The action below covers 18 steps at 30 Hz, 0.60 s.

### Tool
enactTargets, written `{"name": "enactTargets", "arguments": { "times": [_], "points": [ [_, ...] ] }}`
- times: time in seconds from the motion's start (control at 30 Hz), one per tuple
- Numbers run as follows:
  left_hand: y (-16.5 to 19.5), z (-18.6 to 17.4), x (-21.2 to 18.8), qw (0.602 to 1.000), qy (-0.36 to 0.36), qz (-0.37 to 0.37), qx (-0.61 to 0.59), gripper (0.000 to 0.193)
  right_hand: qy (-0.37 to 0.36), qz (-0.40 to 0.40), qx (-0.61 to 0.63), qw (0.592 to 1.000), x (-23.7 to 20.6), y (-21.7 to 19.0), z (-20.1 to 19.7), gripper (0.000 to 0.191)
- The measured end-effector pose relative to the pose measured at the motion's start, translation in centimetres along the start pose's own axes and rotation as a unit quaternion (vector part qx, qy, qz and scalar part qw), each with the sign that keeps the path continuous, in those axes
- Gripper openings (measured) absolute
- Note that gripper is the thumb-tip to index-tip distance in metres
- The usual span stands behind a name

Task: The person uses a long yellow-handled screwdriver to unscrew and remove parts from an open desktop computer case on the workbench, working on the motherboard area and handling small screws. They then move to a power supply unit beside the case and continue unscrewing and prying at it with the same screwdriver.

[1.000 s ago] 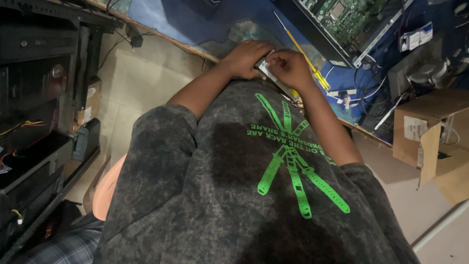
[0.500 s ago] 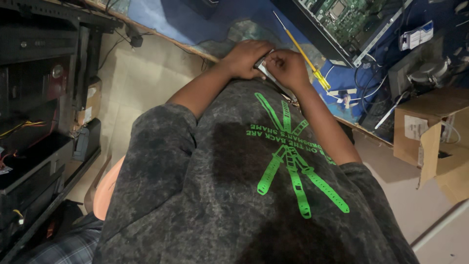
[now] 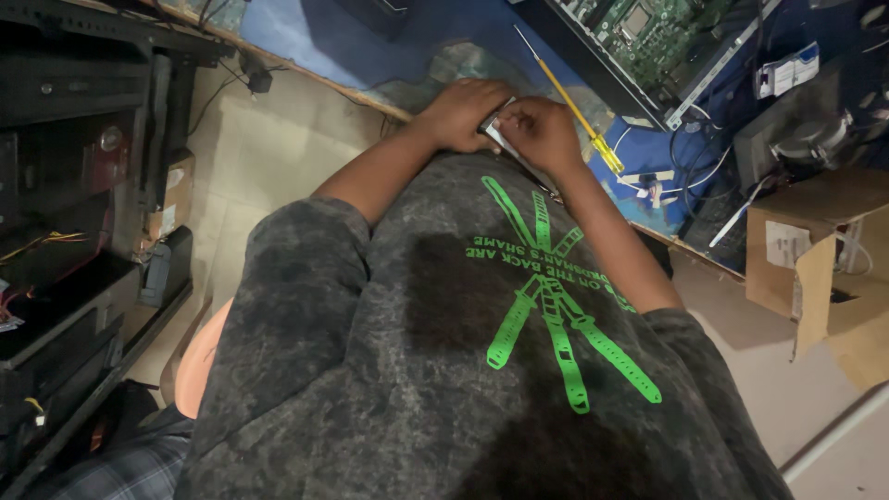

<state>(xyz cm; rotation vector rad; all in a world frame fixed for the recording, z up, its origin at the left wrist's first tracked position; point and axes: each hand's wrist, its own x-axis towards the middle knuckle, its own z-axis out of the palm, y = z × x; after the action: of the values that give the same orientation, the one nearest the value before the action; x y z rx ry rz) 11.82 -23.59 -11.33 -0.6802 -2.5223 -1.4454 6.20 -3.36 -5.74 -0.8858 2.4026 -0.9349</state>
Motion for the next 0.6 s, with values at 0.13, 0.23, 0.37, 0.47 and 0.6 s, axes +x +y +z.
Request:
{"name": "enactTargets", "arguments": {
  "times": [0.13, 0.23, 0.37, 0.47, 0.6],
  "points": [
    [0.0, -0.1, 0.0, 1.0, 0.004, -0.002, 0.001, 0.09, -0.005, 0.004, 0.013, 1.0, 0.0, -0.1, 0.1, 0.017],
    [0.0, -0.1, -0.1, 1.0, -0.015, -0.013, -0.007, 0.089, 0.002, 0.005, 0.002, 1.0, 0.0, -0.4, 0.0, 0.017],
    [0.0, 0.0, -0.2, 0.999, -0.014, -0.025, -0.013, 0.089, 0.02, 0.034, 0.041, 0.998, -0.1, -0.7, 0.0, 0.015],
    [-0.1, 0.0, -0.3, 1.0, -0.004, -0.009, -0.005, 0.093, 0.046, 0.028, 0.048, 0.997, -0.4, -0.1, -0.4, 0.014],
    [-0.3, -0.2, -0.5, 1.0, -0.011, -0.009, -0.015, 0.092, 0.13, 0.024, -0.007, 0.991, -1.9, 2.6, -2.6, 0.016]
  ]
}}
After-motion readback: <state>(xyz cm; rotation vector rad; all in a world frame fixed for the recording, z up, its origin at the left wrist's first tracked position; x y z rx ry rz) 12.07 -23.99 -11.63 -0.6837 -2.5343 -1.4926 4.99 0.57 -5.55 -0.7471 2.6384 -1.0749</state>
